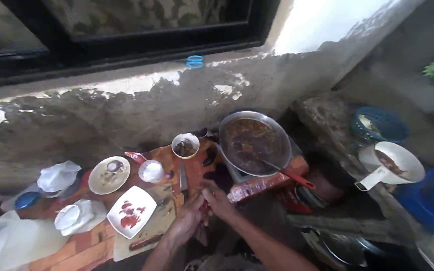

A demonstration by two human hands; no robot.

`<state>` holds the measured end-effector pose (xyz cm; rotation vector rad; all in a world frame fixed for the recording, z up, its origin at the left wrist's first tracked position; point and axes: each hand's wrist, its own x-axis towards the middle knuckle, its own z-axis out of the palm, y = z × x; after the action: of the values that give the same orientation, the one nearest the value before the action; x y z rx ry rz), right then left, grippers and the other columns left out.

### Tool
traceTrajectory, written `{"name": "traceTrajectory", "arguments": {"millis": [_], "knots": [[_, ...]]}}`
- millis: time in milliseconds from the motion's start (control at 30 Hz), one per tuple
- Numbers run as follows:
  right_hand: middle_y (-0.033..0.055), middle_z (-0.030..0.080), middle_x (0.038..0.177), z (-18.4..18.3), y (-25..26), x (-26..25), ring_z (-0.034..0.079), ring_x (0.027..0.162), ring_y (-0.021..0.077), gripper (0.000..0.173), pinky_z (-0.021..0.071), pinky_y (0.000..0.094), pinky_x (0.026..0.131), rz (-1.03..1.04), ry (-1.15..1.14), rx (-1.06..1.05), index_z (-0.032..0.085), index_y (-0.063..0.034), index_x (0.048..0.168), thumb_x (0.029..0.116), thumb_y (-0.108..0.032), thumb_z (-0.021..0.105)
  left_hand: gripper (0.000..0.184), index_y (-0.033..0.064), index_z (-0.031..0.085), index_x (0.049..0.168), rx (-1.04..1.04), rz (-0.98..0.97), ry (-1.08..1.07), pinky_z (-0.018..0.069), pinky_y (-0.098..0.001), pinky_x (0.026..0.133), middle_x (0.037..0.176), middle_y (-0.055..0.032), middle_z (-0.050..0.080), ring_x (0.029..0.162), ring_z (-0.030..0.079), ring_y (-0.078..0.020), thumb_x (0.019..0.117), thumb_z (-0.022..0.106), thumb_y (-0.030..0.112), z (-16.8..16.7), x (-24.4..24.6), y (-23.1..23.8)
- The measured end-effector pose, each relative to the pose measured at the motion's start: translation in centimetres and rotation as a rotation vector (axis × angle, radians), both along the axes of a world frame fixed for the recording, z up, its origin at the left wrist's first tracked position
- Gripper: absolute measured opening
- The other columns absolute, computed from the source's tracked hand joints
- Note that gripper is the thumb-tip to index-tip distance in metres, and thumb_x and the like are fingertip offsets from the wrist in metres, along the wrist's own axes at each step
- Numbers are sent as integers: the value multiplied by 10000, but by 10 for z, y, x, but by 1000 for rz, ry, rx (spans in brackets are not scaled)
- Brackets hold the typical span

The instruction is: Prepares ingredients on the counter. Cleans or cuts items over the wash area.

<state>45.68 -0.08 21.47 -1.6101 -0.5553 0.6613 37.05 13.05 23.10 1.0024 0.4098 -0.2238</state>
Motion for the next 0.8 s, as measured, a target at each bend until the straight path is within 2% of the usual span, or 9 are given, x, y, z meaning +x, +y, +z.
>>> {"name": "traceTrajectory", "arguments": {"millis": [100, 167, 300, 433, 533, 600, 667, 800], "knots": [[138, 571, 1427, 0, 23, 8, 590, 1263, 171, 470, 508, 375, 1066, 62, -16, -24, 638, -36, 1348, 1078, -363, 437, 337, 53, 525, 1305, 18, -8, 20, 562, -275, 568, 894, -75, 682, 686, 654, -150, 1113, 350, 269, 1, 2, 24], [128, 600, 1391, 2, 34, 15, 595, 1248, 162, 489, 501, 376, 1068, 78, -25, -49, 652, -38, 1320, 1083, -389, 408, 342, 49, 529, 1305, -3, -12, 30, 556, -271, 561, 884, -74, 673, 672, 645, -147, 1114, 345, 265, 3, 5, 35], [124, 647, 1314, 3, 53, 22, 621, 1188, 144, 512, 517, 349, 1035, 35, -24, 2, 681, -13, 1259, 1098, -370, 352, 333, 47, 564, 1228, -38, 0, 36, 527, -253, 495, 850, -79, 678, 614, 630, -138, 1112, 337, 261, 4, 16, 49], [159, 549, 1479, -3, 63, 31, 513, 1381, 214, 664, 420, 413, 1169, 48, -132, -65, 601, -15, 1402, 1085, -523, 313, 335, 74, 534, 1276, -34, -44, 22, 523, -242, 475, 840, -70, 666, 582, 617, -131, 1098, 387, 316, 4, 25, 64], [179, 473, 1560, 3, 68, 44, 435, 1464, 278, 637, 345, 464, 1224, 121, -251, -217, 530, -18, 1478, 1104, -480, 302, 302, 66, 486, 1314, 51, -78, 21, 520, -246, 483, 807, -48, 640, 558, 592, -117, 1090, 432, 260, 6, 32, 74], [178, 466, 1567, 11, 71, 49, 428, 1470, 265, 658, 329, 447, 1234, 186, -230, -208, 507, -16, 1495, 1107, -487, 263, 277, 75, 490, 1300, 73, -119, -16, 499, -236, 479, 770, -32, 621, 548, 570, -105, 1065, 474, 221, 3, 37, 83], [185, 507, 1520, 14, 74, 52, 483, 1418, 241, 682, 372, 421, 1207, 205, -175, -150, 511, -7, 1485, 1105, -513, 255, 282, 72, 491, 1301, 59, -127, -42, 484, -228, 469, 740, -30, 611, 532, 556, -99, 1046, 496, 193, 2, 40, 91], [202, 472, 1558, 30, 80, 54, 433, 1469, 285, 643, 319, 452, 1236, 255, -227, -278, 464, -5, 1520, 1117, -465, 263, 180, 65, 541, 1185, 21, -52, 14, 455, -209, 424, 693, -42, 617, 490, 543, -90, 1055, 442, 141, 10, 45, 93]]}}
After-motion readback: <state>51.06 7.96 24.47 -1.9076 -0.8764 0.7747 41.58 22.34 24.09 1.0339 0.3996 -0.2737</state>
